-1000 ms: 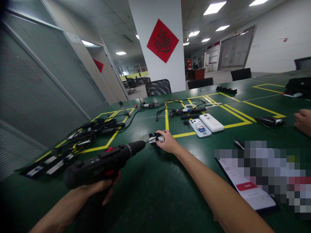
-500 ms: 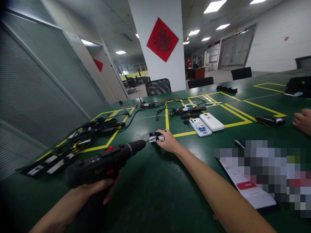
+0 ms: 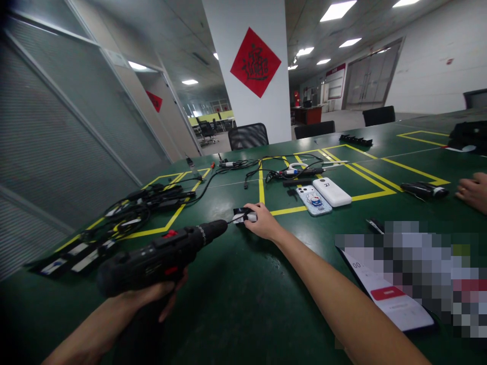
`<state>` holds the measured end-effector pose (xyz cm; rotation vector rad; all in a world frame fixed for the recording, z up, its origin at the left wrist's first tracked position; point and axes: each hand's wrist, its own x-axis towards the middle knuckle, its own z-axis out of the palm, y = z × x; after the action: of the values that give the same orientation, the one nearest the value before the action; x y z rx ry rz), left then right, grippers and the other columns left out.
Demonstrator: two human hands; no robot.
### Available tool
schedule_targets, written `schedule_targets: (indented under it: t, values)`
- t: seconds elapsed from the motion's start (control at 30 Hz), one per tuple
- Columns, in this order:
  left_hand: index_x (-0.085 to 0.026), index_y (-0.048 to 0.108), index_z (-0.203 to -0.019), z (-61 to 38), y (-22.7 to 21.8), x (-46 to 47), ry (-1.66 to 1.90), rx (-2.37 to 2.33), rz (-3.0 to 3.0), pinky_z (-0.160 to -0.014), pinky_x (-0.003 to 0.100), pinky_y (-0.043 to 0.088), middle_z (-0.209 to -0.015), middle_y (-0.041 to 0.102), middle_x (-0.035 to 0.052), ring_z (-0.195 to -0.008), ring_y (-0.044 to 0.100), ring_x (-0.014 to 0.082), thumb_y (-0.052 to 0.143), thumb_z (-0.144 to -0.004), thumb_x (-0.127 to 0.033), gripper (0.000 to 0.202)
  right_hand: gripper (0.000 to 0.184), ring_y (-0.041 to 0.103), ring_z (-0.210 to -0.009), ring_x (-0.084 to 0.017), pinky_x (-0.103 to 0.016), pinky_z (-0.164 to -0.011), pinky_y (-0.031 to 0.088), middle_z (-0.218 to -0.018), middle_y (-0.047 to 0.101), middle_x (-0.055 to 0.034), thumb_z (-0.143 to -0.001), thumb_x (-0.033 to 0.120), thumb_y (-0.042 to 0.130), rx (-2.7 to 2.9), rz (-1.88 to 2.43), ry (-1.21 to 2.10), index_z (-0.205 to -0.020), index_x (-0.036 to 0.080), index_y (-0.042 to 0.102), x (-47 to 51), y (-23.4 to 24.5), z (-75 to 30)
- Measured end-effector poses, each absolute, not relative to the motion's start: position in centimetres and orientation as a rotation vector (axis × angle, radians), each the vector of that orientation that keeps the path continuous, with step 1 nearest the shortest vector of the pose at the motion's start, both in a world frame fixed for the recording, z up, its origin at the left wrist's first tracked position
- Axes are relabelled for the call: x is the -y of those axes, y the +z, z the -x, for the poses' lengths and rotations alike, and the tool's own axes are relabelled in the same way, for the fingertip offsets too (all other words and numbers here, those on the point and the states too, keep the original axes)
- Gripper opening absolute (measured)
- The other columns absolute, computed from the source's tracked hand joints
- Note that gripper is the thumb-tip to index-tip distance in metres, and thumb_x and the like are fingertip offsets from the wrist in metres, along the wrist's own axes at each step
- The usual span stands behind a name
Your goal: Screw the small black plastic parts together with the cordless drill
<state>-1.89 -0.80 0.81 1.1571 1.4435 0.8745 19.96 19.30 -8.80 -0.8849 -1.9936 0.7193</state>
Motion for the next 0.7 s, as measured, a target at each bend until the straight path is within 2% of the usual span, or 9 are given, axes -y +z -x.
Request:
schedule_targets:
  t: [0.13, 0.3, 0.37, 0.53, 0.7]
  values:
    - [-0.017, 0.056, -0.104, 1.78, 1.26, 0.8, 0.834, -1.404, -1.192, -0.052, 0.029, 0.044, -0.084, 0.062, 0.0058, -0.052, 0.053, 0.0142, 0.058, -0.076, -0.037, 0.034, 0.048, 0.053, -0.097, -0.017, -0.031, -0.092, 0.04, -0.107, 0.048, -0.005, -0.074, 0.021, 0.06, 1.987, 0.902, 0.742, -0.121, 0.023, 0.052, -19.39, -8.93, -19.95]
    - [-0.019, 0.05, -0.118, 1.64, 1.15, 0.72, 0.883, -1.461, -1.153, -0.05, 0.031, 0.044, -0.112, 0.061, 0.0134, -0.048, 0.054, 0.0139, 0.059, -0.073, -0.035, 0.048, 0.048, 0.053, -0.097, -0.017, -0.031, -0.093, 0.04, -0.108, 0.048, -0.005, -0.073, 0.021, 0.061, 1.993, 0.905, 0.735, -0.12, 0.023, 0.052, -19.44, -8.95, -20.03]
    - [-0.018, 0.053, -0.116, 1.71, 0.98, 0.75, 0.925, -1.482, -1.142, -0.05, 0.03, 0.043, -0.111, 0.062, 0.0132, -0.049, 0.054, 0.0144, 0.06, -0.072, -0.036, 0.048, 0.048, 0.053, -0.097, -0.017, -0.031, -0.092, 0.04, -0.108, 0.048, -0.005, -0.074, 0.021, 0.06, 1.996, 0.904, 0.734, -0.121, 0.023, 0.051, -19.37, -8.89, -20.07]
    - [-0.016, 0.059, -0.108, 1.98, 1.14, 0.92, 0.893, -1.444, -1.138, -0.054, 0.029, 0.043, -0.091, 0.067, 0.0087, -0.051, 0.053, 0.0141, 0.06, -0.071, -0.036, 0.042, 0.047, 0.052, -0.098, -0.017, -0.031, -0.094, 0.038, -0.109, 0.048, -0.0051, -0.074, 0.02, 0.059, 1.999, 0.915, 0.718, -0.121, 0.022, 0.051, -19.16, -8.84, -20.02]
    - [-0.015, 0.054, -0.114, 2.24, 0.89, 0.77, 0.926, -1.442, -1.136, -0.049, 0.03, 0.042, -0.097, 0.065, 0.0107, -0.047, 0.051, 0.0131, 0.06, -0.068, -0.034, 0.05, 0.048, 0.052, -0.099, -0.017, -0.031, -0.093, 0.039, -0.11, 0.048, -0.0055, -0.074, 0.022, 0.06, 1.994, 0.9, 0.718, -0.122, 0.022, 0.05, -19.23, -9.07, -19.84]
